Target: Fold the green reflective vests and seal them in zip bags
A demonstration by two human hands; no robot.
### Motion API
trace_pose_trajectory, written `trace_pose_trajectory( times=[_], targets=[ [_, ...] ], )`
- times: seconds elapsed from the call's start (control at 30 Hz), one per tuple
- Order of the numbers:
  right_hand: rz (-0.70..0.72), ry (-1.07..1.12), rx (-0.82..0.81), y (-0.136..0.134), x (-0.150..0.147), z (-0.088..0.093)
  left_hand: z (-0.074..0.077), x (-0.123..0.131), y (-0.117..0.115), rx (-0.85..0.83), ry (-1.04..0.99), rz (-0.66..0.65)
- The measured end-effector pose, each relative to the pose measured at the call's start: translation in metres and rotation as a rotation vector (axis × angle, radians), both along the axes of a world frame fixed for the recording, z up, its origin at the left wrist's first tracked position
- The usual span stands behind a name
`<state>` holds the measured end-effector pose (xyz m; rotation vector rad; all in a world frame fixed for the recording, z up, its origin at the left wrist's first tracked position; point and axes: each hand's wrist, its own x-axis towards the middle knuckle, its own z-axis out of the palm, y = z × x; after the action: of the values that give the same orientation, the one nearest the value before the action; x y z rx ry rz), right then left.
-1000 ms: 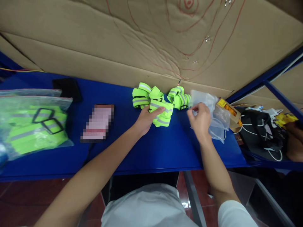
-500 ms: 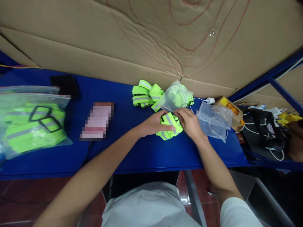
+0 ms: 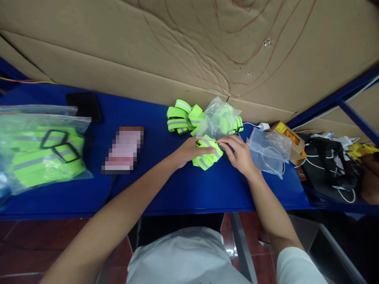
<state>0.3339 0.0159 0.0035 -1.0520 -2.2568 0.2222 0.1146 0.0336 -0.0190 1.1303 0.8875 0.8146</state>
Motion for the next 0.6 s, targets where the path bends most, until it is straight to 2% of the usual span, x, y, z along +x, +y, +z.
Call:
trace_pose_trajectory(
  times=[0.13,0.23,0.3,0.4,0.6],
  targets=[
    [0.015,0.016,0.070,-0.003,-0.001,0.001,0.003,0.000,0.001,0.017,-0.103,0.082],
    [-0.002,0.026,0.155,-0.003,0.002,0.001,0.004,0.000,0.003,0.001,-0.115,0.222],
    [0.000,-0.005,0.200,-0.003,0.002,-0.001,0.001,0.001,0.004,0.026,-0.124,0.300],
    [-0.003,-0.084,0.303,-0.004,-0.001,-0.004,-0.004,0.002,0.006,0.079,-0.185,0.345],
    [-0.023,-0.073,0.439,-0.007,-0.003,-0.008,-0.004,0.005,0.000,0.354,-0.072,0.420]
  ],
)
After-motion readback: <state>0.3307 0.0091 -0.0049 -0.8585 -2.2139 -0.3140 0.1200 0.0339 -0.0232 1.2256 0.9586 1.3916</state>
